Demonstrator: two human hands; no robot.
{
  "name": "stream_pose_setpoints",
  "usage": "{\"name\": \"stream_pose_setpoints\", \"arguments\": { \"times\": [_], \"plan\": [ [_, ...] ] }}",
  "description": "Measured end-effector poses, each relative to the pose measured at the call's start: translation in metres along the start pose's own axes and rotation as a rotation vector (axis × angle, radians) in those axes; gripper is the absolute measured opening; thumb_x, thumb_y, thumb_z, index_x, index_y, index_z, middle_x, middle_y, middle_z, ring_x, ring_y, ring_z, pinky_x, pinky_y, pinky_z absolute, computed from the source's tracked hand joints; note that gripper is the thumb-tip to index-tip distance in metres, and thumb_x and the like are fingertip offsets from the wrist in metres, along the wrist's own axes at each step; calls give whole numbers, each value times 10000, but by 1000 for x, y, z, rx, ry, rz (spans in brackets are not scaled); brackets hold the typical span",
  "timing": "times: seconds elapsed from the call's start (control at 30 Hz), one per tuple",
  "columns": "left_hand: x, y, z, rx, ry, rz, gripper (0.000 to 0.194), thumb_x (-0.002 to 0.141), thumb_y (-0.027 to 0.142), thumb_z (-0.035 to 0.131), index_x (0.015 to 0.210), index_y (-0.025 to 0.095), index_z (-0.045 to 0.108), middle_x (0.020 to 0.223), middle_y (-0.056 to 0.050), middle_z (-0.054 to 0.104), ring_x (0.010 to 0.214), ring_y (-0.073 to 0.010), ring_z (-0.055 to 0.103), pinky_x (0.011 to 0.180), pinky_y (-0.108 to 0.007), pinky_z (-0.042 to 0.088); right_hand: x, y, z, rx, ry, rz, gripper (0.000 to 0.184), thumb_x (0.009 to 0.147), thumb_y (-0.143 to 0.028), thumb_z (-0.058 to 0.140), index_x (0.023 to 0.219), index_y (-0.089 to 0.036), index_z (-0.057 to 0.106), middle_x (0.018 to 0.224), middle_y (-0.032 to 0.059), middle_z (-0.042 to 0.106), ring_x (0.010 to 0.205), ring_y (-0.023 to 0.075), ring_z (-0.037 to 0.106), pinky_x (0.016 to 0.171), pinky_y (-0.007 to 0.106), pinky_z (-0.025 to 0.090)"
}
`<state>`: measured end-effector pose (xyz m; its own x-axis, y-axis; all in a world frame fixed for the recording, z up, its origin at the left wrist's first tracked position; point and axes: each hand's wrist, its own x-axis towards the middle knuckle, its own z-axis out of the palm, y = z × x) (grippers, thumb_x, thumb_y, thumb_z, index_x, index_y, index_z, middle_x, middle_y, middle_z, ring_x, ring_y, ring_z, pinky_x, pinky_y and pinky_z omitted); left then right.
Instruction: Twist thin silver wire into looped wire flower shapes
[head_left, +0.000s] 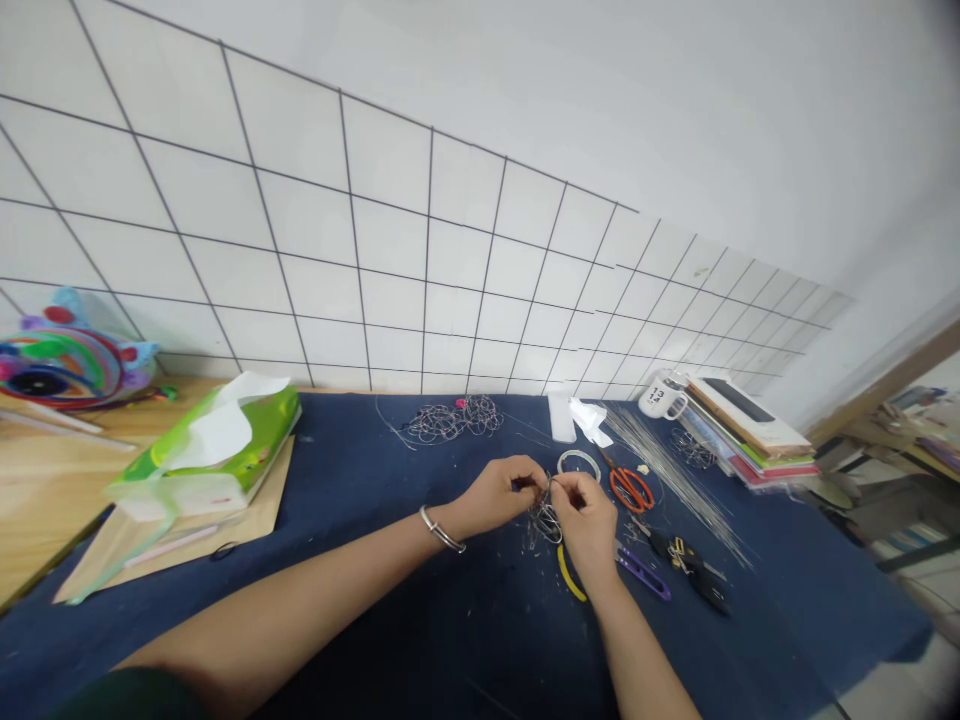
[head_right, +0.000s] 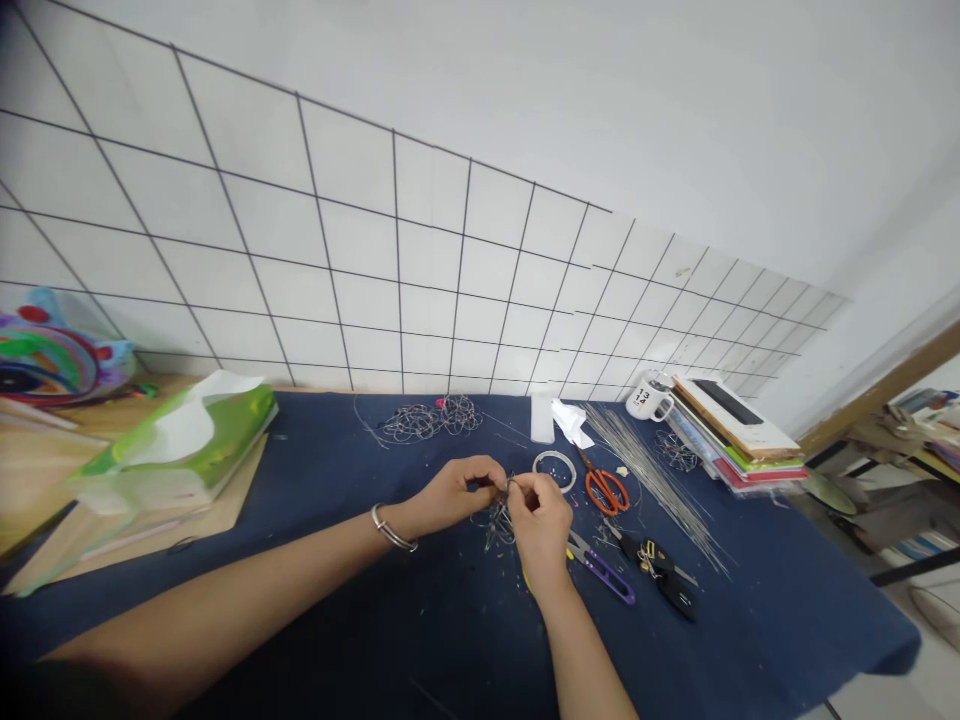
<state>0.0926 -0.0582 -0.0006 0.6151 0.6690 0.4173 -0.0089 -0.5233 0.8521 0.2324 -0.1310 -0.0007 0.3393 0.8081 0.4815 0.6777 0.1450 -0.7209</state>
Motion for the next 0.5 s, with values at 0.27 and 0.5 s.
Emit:
{"name": "stream_pose_setpoints", "arguments": {
  "times": [0.27,0.5],
  "plan": [
    [2,-7,4,-216,-39,-97,67,708,102,521,723,123,582,751,-24,619,682,-105,574,640,-217,458,0,0,2,66,-39,16,155,767,-259,498,735,-168,620,651,10,595,580,125,511,562,231,409],
    [1,-19,12,-248,15,-188,56,684,131,577,739,131,593,748,-20,630,697,-116,586,650,-224,464,1,3,4,77,-48,27,148,769,-263,509,740,-171,621,655,8,596,585,128,513,566,231,408]
  ]
}}
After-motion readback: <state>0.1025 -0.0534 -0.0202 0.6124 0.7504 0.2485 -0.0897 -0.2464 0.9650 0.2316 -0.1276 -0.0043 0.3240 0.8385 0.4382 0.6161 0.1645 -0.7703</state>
